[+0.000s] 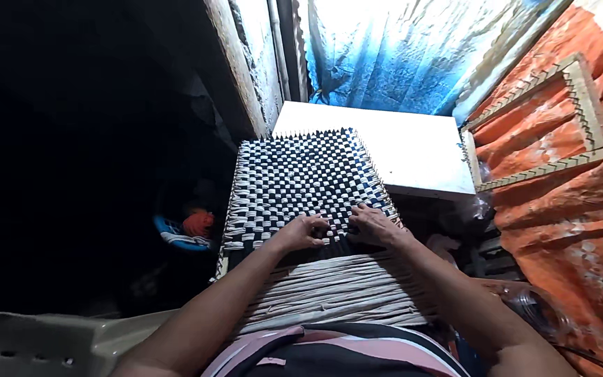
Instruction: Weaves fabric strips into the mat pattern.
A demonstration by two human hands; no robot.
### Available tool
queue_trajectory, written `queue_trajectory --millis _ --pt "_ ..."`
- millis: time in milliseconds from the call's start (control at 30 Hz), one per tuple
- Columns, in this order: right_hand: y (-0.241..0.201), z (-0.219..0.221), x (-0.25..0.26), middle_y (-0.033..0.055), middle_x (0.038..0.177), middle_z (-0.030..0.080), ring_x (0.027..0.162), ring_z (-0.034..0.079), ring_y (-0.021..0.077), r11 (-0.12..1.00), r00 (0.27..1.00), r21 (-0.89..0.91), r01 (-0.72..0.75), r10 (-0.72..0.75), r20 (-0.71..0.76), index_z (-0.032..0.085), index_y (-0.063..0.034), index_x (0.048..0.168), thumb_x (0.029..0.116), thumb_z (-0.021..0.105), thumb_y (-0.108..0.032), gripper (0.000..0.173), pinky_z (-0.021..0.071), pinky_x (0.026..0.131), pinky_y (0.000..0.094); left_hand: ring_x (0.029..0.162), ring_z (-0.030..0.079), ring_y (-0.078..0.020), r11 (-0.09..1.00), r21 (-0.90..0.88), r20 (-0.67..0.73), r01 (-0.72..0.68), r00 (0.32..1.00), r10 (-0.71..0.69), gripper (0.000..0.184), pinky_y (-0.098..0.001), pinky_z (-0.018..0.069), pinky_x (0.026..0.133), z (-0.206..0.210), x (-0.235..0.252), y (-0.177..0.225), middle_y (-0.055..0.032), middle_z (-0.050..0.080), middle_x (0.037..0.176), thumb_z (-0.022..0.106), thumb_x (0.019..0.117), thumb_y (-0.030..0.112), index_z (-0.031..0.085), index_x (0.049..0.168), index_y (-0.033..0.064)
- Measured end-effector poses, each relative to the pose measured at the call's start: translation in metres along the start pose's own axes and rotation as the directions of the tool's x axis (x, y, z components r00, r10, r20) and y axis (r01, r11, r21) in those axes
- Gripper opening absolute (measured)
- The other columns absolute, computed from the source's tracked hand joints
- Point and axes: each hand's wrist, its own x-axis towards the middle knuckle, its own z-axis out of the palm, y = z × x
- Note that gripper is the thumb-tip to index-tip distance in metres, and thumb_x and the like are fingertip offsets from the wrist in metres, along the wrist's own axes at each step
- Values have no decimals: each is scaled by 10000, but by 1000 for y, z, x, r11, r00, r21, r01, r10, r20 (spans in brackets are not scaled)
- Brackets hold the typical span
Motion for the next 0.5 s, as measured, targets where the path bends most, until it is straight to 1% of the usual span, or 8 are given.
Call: queue_trajectory --millis 67,100,133,167,233,333,400,500 --pt "-3 1 2 164 1055 677 1095 624 373 1000 999 -25 -10 12 43 710 -41 900 917 710 -417 376 527 852 555 1459 447 -277 999 35 4 24 1000 -24 483 -556 248 1231 11 3 4 -96 592 1468 752 890 231 651 1341 91" --pt "-5 -5 2 163 1055 678 1094 626 368 999 998 -30 -15 17 57 709 -43 900 919 706 -428 385 523 856 556 1446 462 -294 999 44 11 20 1000 -20 483 -568 266 1220 7 4 8 -113 599 1454 752 890 214 646 1341 80" --pt "-6 -12 1 157 1057 678 1095 630 359 1000 998 -22 -17 19 64 711 -50 914 919 695 -449 399 522 858 556 1411 499 -295 999 31 17 12 1000 -13 468 -556 325 1187 -2 4 12 -122 608 1438 757 888 205 657 1325 74" --pt "-7 -20 -1 156 1074 679 1103 633 353 1000 998 7 -14 14 57 719 -53 954 916 679 -474 424 518 873 559 1390 520 -274 1000 0 36 10 999 -10 448 -520 379 1159 -13 2 15 -112 601 1447 754 896 205 664 1316 78" --pt "-9 -30 -7 145 1169 668 1160 620 327 997 1000 82 -13 12 13 725 -71 1084 902 637 -531 502 506 923 548 1398 516 -239 998 -62 81 8 997 -3 430 -469 406 1161 -33 -7 16 -97 582 1472 758 903 168 673 1317 84" --pt "-24 -23 -7 135 1333 634 1262 594 295 987 999 160 30 -23 -43 699 -82 1233 887 647 -606 630 499 1012 525 1419 481 -288 999 16 152 29 988 -31 540 -517 389 1154 -46 -28 10 -123 520 1528 785 867 136 633 1383 82" --pt "-40 -14 3 147 1347 622 1264 590 307 993 1000 117 26 -26 -1 685 -81 1232 872 676 -615 644 504 1005 528 1430 474 -297 996 67 124 52 990 -60 550 -516 395 1156 -44 -40 6 -124 512 1537 785 873 204 628 1388 94" --pt "-56 -4 18 186 1310 625 1227 601 358 999 999 41 6 -8 50 685 -41 1176 900 692 -512 546 518 960 548 1397 515 -286 994 60 -19 90 996 -89 486 -499 403 1151 -23 -48 3 -113 567 1489 774 872 243 666 1314 71"
